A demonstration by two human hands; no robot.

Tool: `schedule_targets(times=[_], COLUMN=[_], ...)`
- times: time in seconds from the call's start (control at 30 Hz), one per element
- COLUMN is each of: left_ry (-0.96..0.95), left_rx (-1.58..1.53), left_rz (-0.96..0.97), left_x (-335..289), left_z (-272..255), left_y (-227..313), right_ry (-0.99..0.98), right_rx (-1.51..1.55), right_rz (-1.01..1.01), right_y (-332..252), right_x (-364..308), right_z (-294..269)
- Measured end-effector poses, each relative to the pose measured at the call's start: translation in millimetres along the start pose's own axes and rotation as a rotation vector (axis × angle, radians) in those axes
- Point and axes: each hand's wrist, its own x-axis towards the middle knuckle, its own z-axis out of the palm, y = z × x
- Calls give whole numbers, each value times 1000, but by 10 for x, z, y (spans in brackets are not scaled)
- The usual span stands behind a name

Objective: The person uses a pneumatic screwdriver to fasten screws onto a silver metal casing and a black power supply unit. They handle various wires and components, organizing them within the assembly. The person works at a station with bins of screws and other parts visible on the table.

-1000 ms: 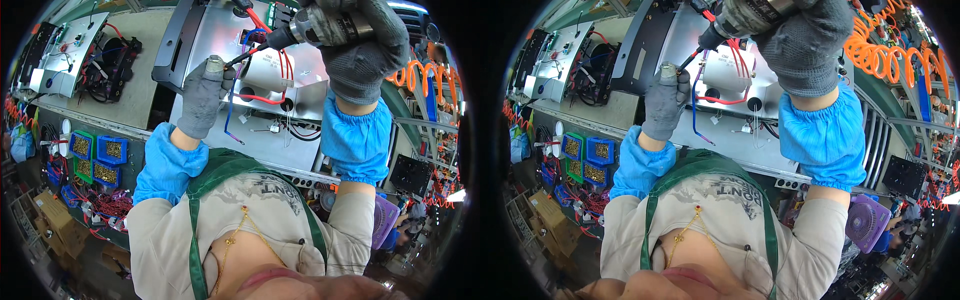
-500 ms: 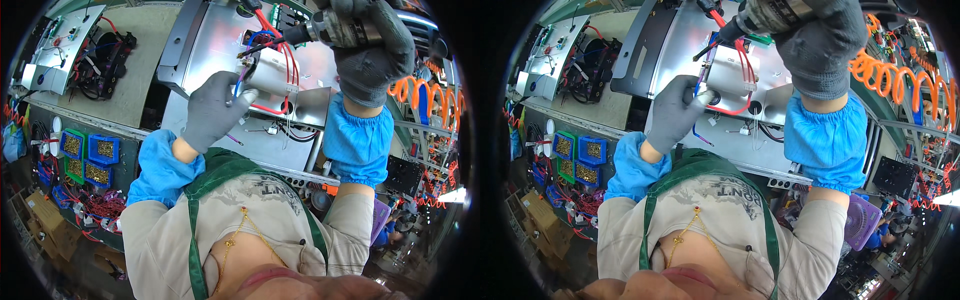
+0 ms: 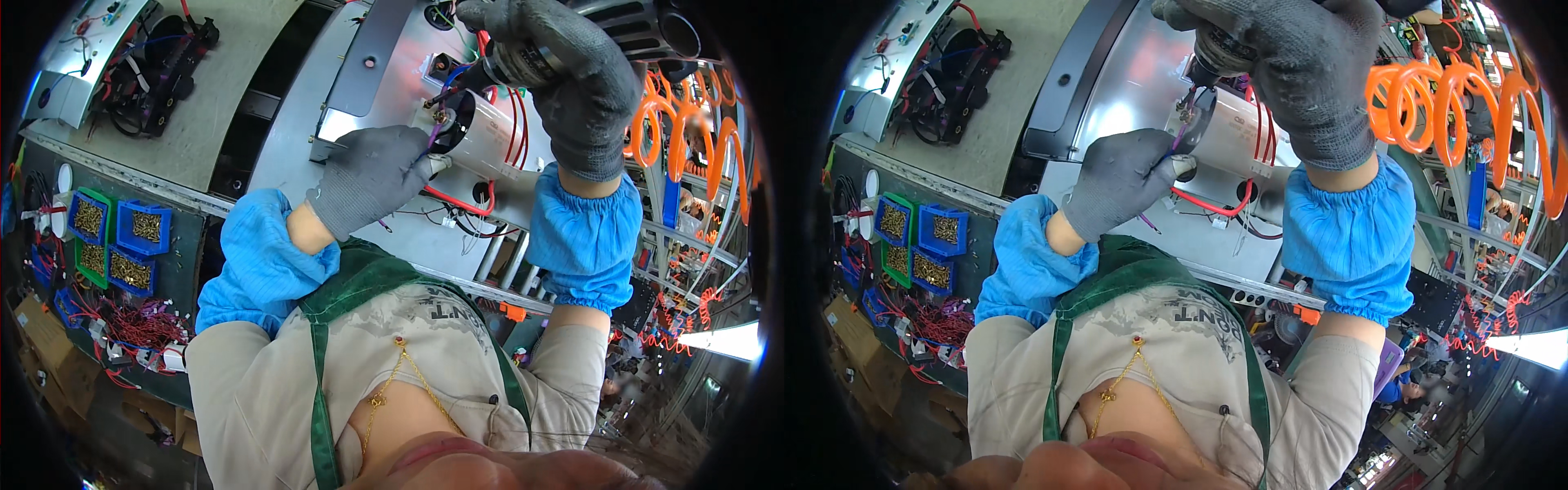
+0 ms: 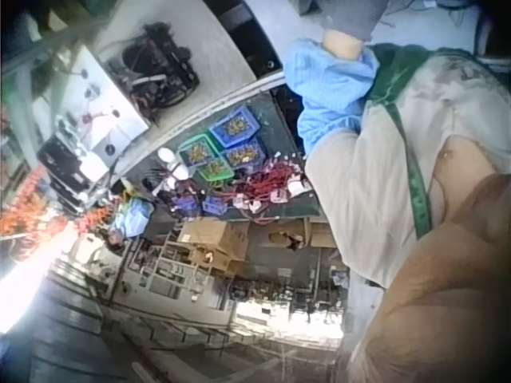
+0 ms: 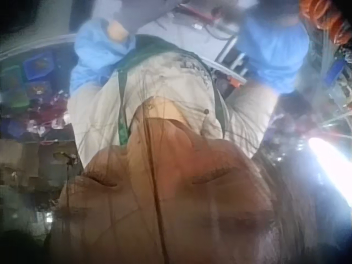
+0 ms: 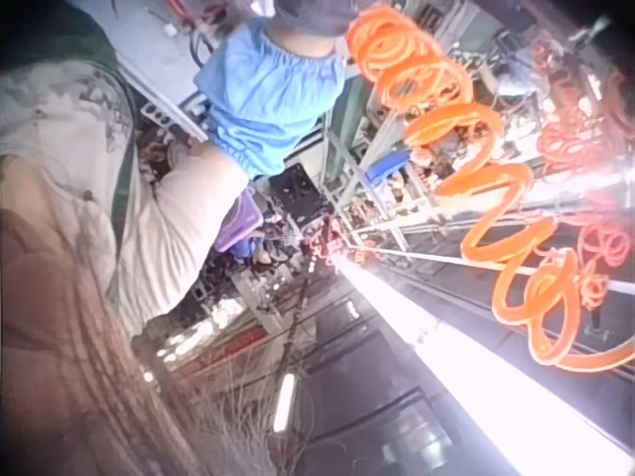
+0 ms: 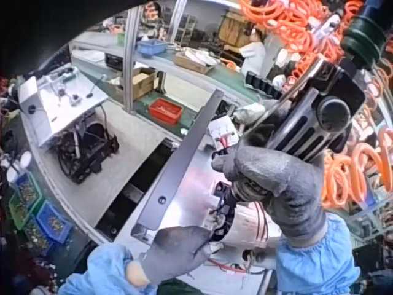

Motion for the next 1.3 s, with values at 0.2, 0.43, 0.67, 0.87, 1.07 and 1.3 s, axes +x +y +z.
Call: schedule_targets(times=[0.2,0.43,0.67,0.87,1.07,1.3], left_ry=[16,37,38,-9,-38,-54], left_rx=[-41,-50,-67,-20,-2,-27], left_rz=[-3,20,13,-7,-27,-28], left_x=[27,38,39,54,45,54], left_z=[-9,-20,0,-24,-56,-55], left_y=[-10,-2,-15,-10,30,22], right_ry=[151,-8,-117,30,26,30], right_rx=[89,157,114,58,214,-83], right_rz=[200,299,441,526,208,279], right_y=[-304,5,-106,-115,-119,-33], right_x=[105,65,91,114,111,70], right_z=[274,-45,-34,39,153,155])
